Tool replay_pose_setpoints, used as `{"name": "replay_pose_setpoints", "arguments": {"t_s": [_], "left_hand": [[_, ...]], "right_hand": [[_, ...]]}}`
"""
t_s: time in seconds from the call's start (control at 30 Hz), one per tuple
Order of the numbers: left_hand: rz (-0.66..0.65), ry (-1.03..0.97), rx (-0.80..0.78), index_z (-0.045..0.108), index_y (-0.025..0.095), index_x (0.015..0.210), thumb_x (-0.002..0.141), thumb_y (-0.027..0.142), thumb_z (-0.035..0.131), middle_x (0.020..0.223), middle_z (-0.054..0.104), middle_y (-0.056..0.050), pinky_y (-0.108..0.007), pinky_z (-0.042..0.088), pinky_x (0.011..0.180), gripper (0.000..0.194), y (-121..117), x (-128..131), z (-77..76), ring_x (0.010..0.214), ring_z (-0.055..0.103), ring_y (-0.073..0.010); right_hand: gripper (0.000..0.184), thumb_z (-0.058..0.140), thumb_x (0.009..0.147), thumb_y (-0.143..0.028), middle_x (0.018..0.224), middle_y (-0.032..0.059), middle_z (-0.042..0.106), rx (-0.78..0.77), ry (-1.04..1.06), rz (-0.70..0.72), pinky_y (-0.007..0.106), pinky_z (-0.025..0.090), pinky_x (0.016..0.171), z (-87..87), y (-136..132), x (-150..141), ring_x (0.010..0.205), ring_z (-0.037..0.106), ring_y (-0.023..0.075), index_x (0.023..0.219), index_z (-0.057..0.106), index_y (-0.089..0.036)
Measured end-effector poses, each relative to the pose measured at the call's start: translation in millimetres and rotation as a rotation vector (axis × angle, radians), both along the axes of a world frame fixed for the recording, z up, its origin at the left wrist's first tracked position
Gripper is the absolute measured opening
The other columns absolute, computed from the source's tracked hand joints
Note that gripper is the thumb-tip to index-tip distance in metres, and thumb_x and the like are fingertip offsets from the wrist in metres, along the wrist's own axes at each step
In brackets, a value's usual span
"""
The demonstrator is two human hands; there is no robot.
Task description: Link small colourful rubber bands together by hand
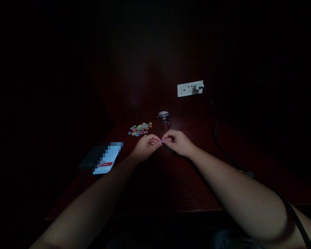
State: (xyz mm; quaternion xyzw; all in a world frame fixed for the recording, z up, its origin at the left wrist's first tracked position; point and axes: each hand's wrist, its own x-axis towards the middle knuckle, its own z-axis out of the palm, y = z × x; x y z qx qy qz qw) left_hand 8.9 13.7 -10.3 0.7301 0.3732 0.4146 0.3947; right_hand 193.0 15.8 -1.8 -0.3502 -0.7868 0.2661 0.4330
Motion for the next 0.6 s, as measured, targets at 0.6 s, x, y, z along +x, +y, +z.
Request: {"name": "replay_pose_setpoints", "arguments": {"t_s": [0.6], "left_hand": [[0.060, 0.021, 0.002, 0.060, 0.011, 0.081, 0.073, 0.025, 0.064, 0.074, 0.066, -0.006, -0.020, 0.044, 0.058, 0.016, 1.5, -0.8, -0.7, 0.062, 0.057, -0.0093]], "right_hand": [[0.021, 0.066, 0.070, -0.034, 0.061, 0.0006, 0.058, -0.146, 0.094, -0.040, 0.024, 0.038, 0.052, -2.7, 5.6, 1.9, 0.054, 0.047, 0.0106, 0.076, 0.066, -0.013]]}}
